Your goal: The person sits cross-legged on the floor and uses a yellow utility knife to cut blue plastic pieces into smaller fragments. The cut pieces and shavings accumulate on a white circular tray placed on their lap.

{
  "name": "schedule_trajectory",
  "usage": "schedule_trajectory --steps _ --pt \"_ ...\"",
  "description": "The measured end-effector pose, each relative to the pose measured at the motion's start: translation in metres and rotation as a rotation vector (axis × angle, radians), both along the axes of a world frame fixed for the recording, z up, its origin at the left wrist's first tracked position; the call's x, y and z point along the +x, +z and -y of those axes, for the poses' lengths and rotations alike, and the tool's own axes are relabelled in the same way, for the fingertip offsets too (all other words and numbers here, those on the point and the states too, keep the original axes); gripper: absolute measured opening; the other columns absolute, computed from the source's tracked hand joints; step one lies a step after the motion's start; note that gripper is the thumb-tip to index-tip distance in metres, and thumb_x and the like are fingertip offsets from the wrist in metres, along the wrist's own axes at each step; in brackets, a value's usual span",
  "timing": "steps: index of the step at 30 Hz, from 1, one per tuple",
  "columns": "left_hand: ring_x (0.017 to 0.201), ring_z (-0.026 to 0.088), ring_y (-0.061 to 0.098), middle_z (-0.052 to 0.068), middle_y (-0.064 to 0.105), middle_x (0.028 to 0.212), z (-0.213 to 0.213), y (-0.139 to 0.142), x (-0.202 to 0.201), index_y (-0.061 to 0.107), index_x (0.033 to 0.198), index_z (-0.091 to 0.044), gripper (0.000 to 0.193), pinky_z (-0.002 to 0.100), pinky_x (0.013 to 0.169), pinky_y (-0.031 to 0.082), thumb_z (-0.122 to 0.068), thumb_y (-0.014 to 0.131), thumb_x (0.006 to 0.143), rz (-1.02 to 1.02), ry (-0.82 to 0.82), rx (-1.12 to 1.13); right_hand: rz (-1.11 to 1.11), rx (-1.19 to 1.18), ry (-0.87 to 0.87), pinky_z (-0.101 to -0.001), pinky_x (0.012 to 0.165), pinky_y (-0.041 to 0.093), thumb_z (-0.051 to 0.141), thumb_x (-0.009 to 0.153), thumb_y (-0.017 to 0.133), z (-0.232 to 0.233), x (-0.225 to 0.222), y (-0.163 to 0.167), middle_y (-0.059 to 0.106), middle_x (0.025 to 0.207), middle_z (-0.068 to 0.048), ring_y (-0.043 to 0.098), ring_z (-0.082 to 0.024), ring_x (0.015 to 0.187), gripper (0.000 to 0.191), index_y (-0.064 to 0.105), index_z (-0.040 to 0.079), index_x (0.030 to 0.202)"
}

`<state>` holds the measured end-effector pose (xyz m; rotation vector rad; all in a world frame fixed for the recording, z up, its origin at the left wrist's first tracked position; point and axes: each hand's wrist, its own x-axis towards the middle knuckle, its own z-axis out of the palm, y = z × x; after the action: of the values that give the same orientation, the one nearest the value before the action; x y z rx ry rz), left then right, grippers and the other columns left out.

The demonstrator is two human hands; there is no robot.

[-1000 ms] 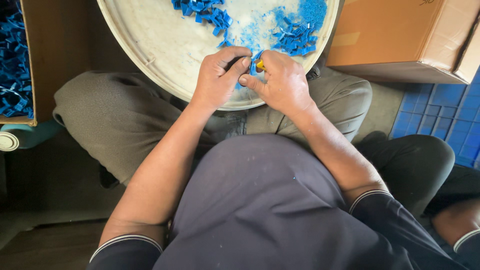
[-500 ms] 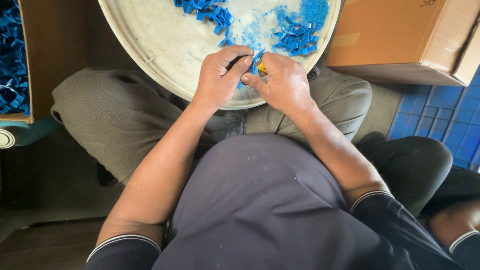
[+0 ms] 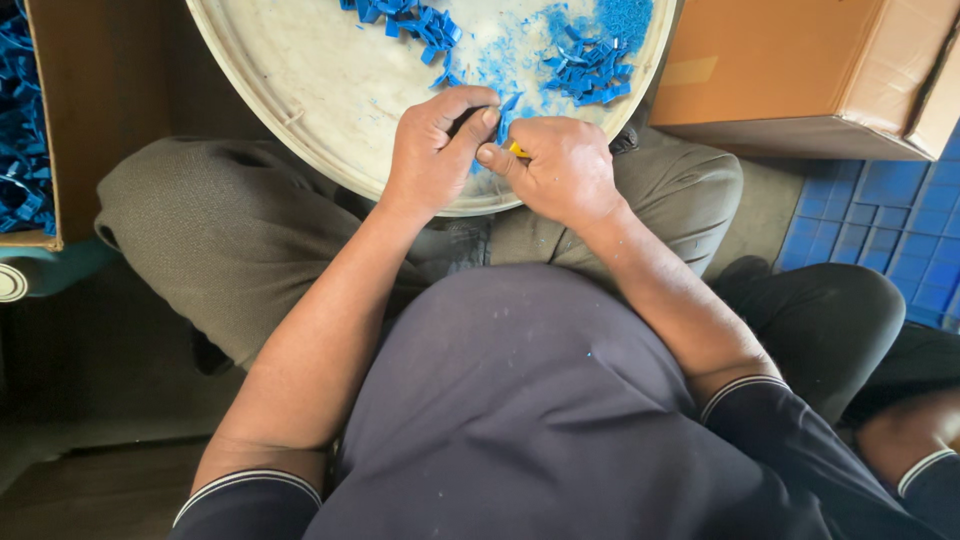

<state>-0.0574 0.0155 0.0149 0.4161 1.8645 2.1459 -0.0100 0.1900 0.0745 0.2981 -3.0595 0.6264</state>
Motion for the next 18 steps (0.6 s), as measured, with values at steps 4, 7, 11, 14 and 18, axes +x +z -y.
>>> schedule_trajectory --steps 4,7,11,14,18 --pt "0.075 0.007 0.063 0.004 0.071 0.087 0.003 0.007 -0.001 0.072 0.111 -0.001 0.012 0.024 0.067 0.052 -0.009 0.069 0.102 -0.002 0.036 -0.005 -0.186 -0.011 -0.007 -0.0457 0.066 0.048 0.057 0.097 0.072 0.004 -0.002 0.012 0.06 0.078 -0.01 0.061 -0.034 0.077 0.052 0.063 0.006 0.089" --pt "0.074 0.008 0.067 0.006 0.072 0.091 0.005 0.011 -0.001 0.072 0.112 0.0 0.013 0.024 0.066 0.055 -0.008 0.068 0.102 0.021 0.043 0.032 -0.244 0.05 0.003 -0.0457 0.072 0.048 0.054 0.096 0.076 0.008 -0.003 0.019 0.062 0.088 -0.01 0.059 -0.034 0.084 0.049 0.066 0.006 0.098" --pt "0.072 0.009 0.067 0.007 0.073 0.089 0.005 0.014 -0.002 0.072 0.112 0.0 0.012 0.024 0.065 0.055 -0.006 0.068 0.102 0.0 0.058 -0.009 -0.221 0.121 0.019 -0.0469 0.074 0.046 0.054 0.096 0.077 0.01 -0.005 0.021 0.06 0.091 -0.011 0.056 -0.036 0.087 0.049 0.065 0.007 0.099" --pt "0.072 0.009 0.067 0.008 0.072 0.089 0.005 0.016 -0.002 0.072 0.11 0.0 0.011 0.024 0.065 0.055 -0.005 0.068 0.101 -0.039 0.069 -0.032 -0.237 0.123 0.034 -0.0463 0.076 0.046 0.053 0.098 0.076 0.009 -0.004 0.02 0.058 0.091 -0.011 0.054 -0.035 0.087 0.048 0.063 0.006 0.101" --pt "0.068 0.011 0.067 0.008 0.072 0.086 0.004 0.019 -0.001 0.072 0.107 0.0 0.01 0.026 0.062 0.054 -0.004 0.069 0.099 -0.083 0.076 -0.074 -0.22 0.163 0.045 -0.0467 0.075 0.044 0.051 0.097 0.076 0.007 -0.002 0.019 0.055 0.089 -0.011 0.053 -0.034 0.086 0.047 0.06 0.007 0.095"
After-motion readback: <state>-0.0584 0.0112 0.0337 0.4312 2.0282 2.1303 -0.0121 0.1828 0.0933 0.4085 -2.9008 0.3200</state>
